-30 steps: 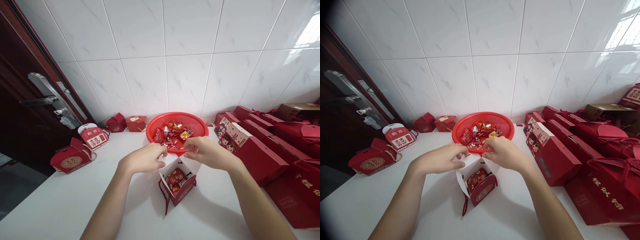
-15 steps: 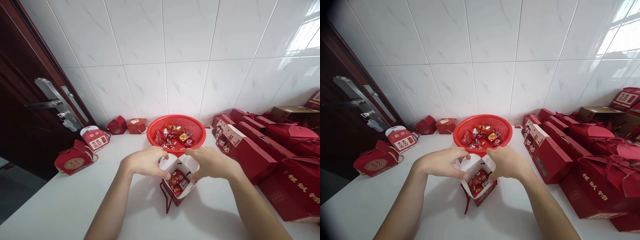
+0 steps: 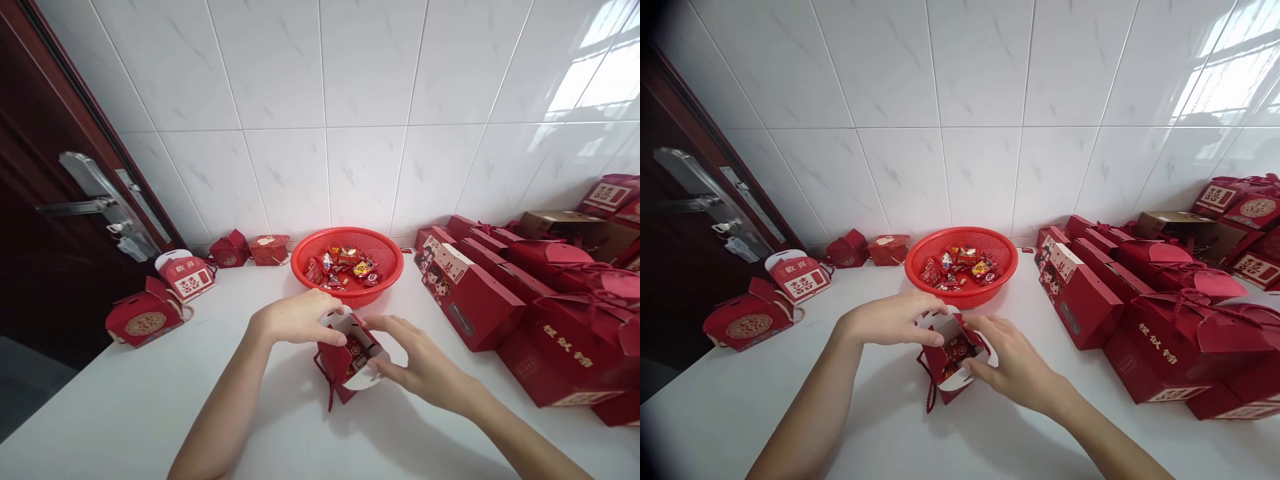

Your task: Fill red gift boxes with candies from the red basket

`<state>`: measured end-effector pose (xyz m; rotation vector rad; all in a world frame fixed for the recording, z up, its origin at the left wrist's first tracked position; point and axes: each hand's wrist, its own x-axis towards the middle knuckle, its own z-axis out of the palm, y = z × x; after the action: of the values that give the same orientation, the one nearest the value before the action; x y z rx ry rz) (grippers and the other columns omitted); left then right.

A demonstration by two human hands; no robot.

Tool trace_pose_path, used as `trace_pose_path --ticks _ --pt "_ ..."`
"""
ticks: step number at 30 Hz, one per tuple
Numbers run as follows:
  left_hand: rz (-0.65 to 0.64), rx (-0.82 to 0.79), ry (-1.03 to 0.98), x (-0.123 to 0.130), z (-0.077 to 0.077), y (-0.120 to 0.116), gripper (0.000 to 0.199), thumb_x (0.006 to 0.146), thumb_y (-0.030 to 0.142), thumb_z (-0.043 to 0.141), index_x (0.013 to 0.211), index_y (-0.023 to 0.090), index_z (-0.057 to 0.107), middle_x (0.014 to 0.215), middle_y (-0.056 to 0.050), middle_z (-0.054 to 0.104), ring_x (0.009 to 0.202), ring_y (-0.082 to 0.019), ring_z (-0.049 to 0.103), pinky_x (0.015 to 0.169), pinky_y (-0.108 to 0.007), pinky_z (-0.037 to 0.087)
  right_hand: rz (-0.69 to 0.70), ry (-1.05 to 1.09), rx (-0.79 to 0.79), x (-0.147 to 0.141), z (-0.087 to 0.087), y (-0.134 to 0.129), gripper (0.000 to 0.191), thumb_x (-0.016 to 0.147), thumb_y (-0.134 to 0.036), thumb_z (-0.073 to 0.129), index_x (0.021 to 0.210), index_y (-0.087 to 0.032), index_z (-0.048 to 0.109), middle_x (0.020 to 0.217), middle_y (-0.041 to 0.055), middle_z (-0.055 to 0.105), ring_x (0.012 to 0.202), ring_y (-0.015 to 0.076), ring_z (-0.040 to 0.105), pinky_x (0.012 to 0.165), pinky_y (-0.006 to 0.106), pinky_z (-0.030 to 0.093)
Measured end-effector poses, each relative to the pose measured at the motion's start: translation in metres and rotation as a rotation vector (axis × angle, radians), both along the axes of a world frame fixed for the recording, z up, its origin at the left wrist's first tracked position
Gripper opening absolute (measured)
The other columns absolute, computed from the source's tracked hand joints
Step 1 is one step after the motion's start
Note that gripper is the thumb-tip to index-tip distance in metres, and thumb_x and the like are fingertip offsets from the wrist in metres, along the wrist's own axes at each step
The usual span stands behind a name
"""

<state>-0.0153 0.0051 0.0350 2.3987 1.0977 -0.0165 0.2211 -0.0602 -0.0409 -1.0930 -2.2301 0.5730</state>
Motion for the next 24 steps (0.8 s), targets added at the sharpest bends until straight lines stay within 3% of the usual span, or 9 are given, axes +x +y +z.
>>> trace_pose_path --ticks 5,8,11,13,15,19,24 --pt "-0.001 -0.008 -0.031 -0.003 -0.021 -0.001 0.049 0.083 0.034 0.06 0.131 0.025 0.058 0.135 -0.007 0.063 0.122 -0.029 0.057 0.088 -0.032 0.047 0.055 0.085 0.081 -0.004 -0.025 -0.004 0.037 0.097 -0.04 0.057 0.13 -0.026 0.055 0.124 0.0118 0.068 0.122 0.0287 0.059 0.101 0.045 0.051" --pt "0.072 0.009 -0.104 -0.009 -0.029 -0.004 0.066 0.082 0.032 0.063 0.144 0.027 0.042 0.148 -0.008 0.053 0.131 -0.03 0.052 0.094 -0.033 0.045 0.064 0.153 0.074 -0.003 -0.038 -0.001 0.038 0.099 -0.042 0.053 0.134 -0.026 0.052 0.121 0.011 0.069 0.125 0.0285 0.056 0.103 0.045 0.049" --pt "0.113 -0.005 -0.095 -0.011 -0.032 -0.006 0.049 0.081 0.032 0.063 0.127 0.023 0.05 0.124 -0.007 0.066 0.105 -0.027 0.064 0.077 -0.031 0.046 0.113 0.218 0.117 -0.003 -0.051 0.003 0.047 0.099 -0.052 0.05 0.139 -0.027 0.048 0.122 0.0111 0.068 0.126 0.0297 0.054 0.107 0.048 0.046" --pt "0.09 -0.004 -0.072 -0.01 -0.033 -0.005 0.024 0.081 0.03 0.062 0.103 0.021 0.055 0.102 -0.004 0.068 0.088 -0.023 0.063 0.067 -0.029 0.042 0.154 0.253 0.166 -0.004 -0.058 0.003 0.05 0.098 -0.053 0.05 0.141 -0.027 0.046 0.122 0.0107 0.068 0.124 0.0294 0.056 0.11 0.049 0.043" --pt "0.051 0.004 -0.066 -0.008 -0.035 -0.004 0.012 0.083 0.029 0.06 0.089 0.021 0.054 0.094 -0.002 0.064 0.081 -0.02 0.059 0.065 -0.027 0.039 0.142 0.298 0.188 -0.006 -0.062 0.003 0.044 0.1 -0.045 0.051 0.14 -0.028 0.047 0.118 0.0092 0.069 0.121 0.027 0.058 0.109 0.046 0.044" --pt "0.003 -0.034 -0.064 -0.007 -0.038 -0.005 0.025 0.088 0.045 0.059 0.085 0.02 0.057 0.093 -0.002 0.059 0.077 -0.018 0.054 0.063 -0.028 0.037 0.01 0.399 0.15 -0.013 -0.066 0.0 0.026 0.1 -0.027 0.051 0.126 -0.03 0.056 0.111 0.0059 0.069 0.11 0.0218 0.063 0.093 0.035 0.054" --pt "-0.017 -0.091 -0.098 -0.006 -0.04 -0.013 0.05 0.1 0.061 0.031 0.083 0.02 0.055 0.083 -0.001 0.056 0.071 -0.018 0.052 0.064 -0.029 0.036 -0.194 0.429 0.085 -0.019 -0.069 -0.001 0.025 0.097 -0.032 0.055 0.121 -0.029 0.058 0.116 0.0069 0.068 0.108 0.0233 0.065 0.091 0.037 0.056"
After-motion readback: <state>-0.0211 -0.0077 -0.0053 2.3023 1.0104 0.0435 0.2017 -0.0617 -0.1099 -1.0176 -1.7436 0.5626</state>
